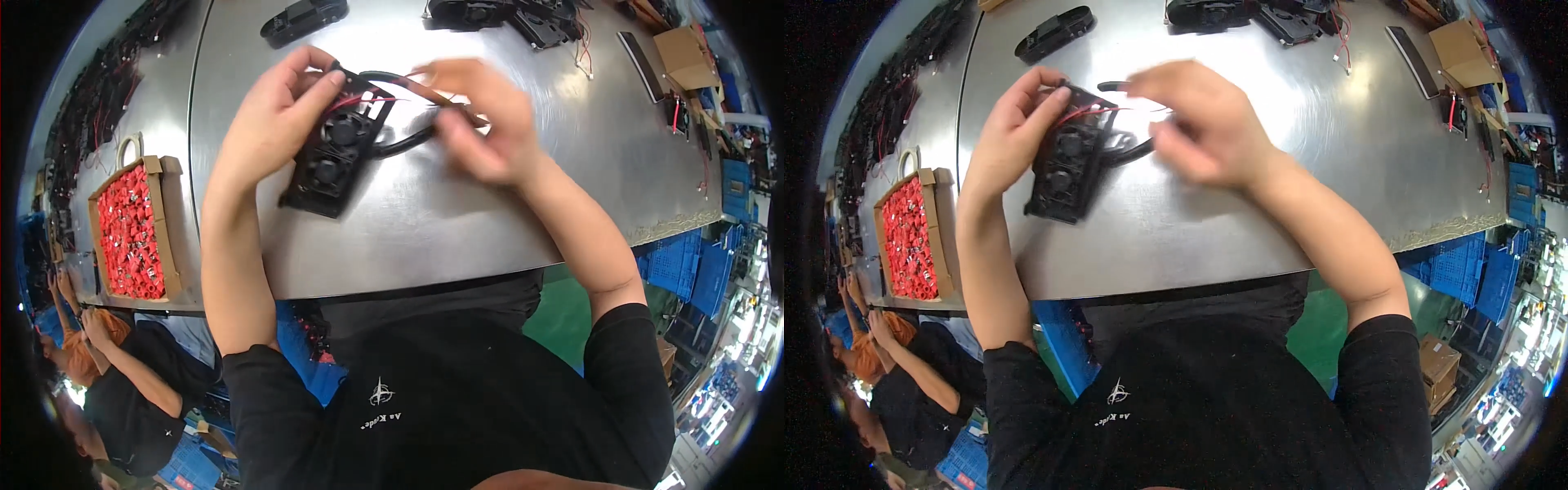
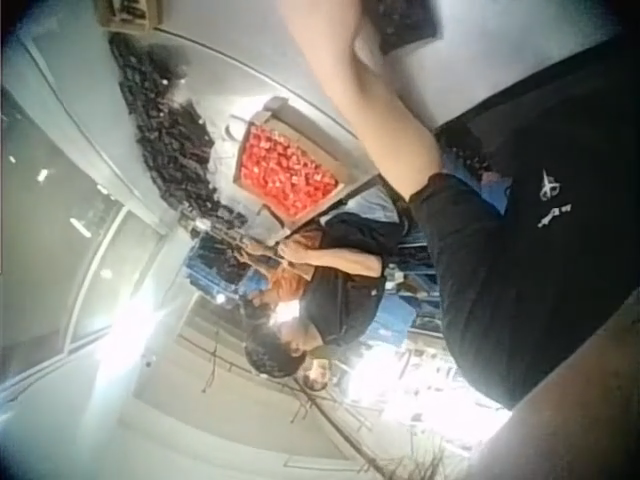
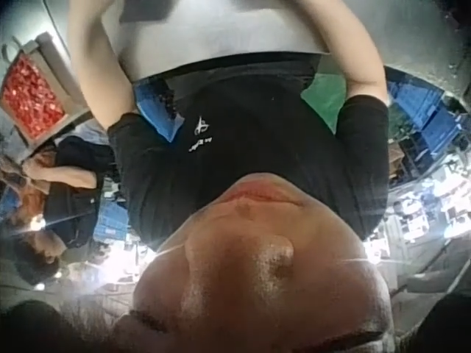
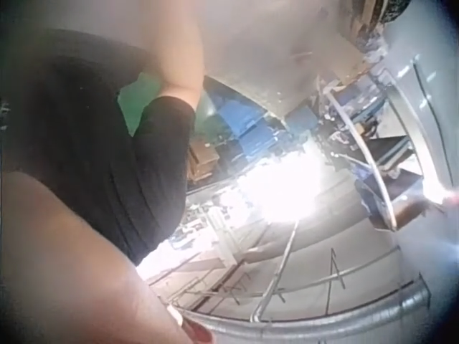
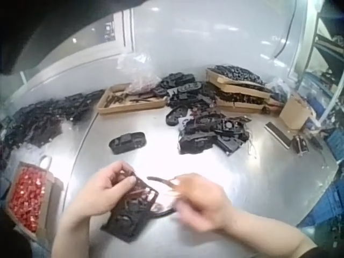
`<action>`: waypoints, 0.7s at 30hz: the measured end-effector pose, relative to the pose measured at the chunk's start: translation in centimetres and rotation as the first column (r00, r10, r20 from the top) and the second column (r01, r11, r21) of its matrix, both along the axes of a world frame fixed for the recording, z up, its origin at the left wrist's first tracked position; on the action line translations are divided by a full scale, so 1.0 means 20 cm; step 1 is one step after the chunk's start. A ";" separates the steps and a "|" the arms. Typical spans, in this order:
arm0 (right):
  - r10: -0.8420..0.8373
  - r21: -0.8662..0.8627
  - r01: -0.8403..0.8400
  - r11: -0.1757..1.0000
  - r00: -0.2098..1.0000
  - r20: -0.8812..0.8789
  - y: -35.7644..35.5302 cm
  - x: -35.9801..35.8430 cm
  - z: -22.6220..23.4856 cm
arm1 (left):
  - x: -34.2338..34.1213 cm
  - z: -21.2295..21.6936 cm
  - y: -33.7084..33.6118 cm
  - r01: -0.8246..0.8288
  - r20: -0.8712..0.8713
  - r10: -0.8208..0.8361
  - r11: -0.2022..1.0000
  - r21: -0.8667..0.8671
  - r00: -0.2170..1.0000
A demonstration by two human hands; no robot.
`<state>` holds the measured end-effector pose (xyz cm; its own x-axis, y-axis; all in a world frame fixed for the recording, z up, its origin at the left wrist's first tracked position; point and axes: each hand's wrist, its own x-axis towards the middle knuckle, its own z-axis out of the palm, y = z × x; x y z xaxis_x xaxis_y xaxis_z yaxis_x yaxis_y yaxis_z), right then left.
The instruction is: Assembling a cooling fan into a plastic housing by routing wires and securing the components.
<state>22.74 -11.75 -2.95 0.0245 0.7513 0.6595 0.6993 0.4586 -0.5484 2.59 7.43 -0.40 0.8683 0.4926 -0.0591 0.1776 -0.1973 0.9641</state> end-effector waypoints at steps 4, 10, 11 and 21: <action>-0.113 -0.334 0.059 0.941 0.983 -0.142 0.03 0.08 -0.06 | -0.05 -0.01 0.15 -0.120 0.095 0.117 0.992 0.031 0.989; -0.109 -0.263 0.246 0.933 0.888 0.446 -0.01 -0.08 -0.06 | -0.12 0.04 0.22 -0.161 0.307 0.205 0.973 -0.163 0.929; -0.107 -0.254 0.243 0.936 0.885 0.452 -0.01 -0.08 -0.04 | -0.14 0.06 0.22 -0.141 0.324 0.177 0.981 -0.133 0.929; -0.102 -0.527 0.062 0.848 0.994 -0.048 -0.16 0.01 0.20 | -0.07 0.12 -0.12 0.542 -0.251 -0.485 0.795 0.273 0.838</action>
<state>23.00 -14.89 0.97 0.1333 0.9777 0.1625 0.6716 0.0315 -0.7403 1.28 5.11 1.94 0.9903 -0.0078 -0.1384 0.1067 -0.5947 0.7968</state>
